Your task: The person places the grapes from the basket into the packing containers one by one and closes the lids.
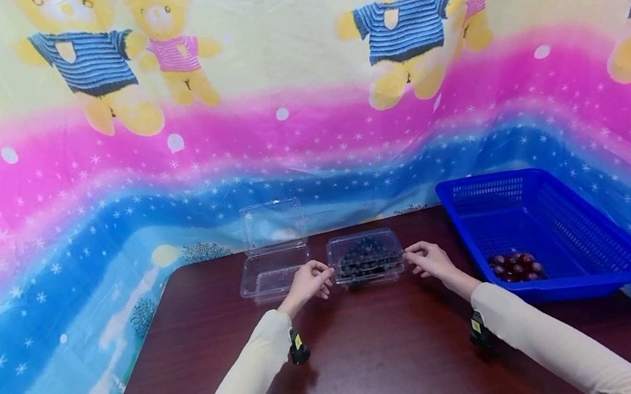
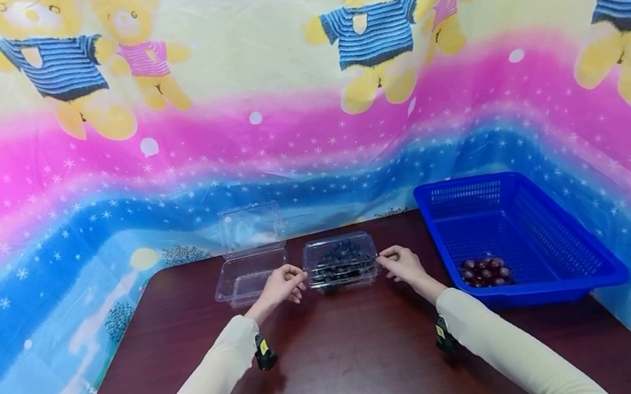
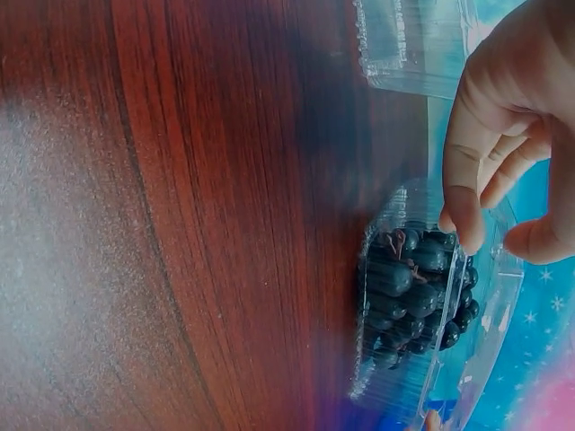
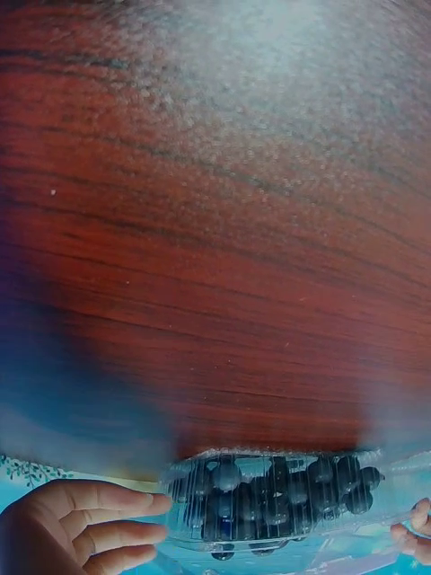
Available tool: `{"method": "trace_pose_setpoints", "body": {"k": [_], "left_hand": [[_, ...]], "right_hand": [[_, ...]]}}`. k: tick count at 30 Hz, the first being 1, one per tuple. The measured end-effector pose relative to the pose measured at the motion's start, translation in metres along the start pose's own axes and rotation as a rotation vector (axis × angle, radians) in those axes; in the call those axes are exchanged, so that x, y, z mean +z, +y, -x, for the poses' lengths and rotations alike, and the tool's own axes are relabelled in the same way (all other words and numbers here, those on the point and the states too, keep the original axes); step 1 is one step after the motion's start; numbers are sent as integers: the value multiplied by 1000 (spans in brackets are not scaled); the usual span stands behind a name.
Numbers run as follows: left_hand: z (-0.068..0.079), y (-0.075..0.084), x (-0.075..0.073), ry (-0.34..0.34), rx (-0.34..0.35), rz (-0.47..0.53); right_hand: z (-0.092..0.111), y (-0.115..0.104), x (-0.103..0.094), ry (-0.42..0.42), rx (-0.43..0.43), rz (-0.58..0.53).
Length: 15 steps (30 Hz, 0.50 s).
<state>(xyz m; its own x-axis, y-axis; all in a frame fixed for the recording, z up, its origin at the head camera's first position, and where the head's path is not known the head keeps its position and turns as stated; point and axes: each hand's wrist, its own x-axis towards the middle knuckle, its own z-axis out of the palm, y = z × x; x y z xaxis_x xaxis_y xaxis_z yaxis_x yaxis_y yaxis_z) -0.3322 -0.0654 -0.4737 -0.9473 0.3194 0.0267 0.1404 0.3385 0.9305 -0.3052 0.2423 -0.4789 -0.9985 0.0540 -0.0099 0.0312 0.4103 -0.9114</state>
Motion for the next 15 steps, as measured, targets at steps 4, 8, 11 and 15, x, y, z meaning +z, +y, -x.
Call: {"method": "trace_pose_setpoints", "body": {"k": [4,8,11,15], "left_hand": [[2,0,1,-21,-31,46],[1,-3,2,-55,-60,96],[1,-3,3,-71,-92,138],[0,-2,5,-66,-124,167]], "right_hand": [[0,0,2,-19,6,-12],[-1,2,3,-53,15,-25],[-1,3,4,-77,21,-24],[-1,3,4,-97,37,-42]]}}
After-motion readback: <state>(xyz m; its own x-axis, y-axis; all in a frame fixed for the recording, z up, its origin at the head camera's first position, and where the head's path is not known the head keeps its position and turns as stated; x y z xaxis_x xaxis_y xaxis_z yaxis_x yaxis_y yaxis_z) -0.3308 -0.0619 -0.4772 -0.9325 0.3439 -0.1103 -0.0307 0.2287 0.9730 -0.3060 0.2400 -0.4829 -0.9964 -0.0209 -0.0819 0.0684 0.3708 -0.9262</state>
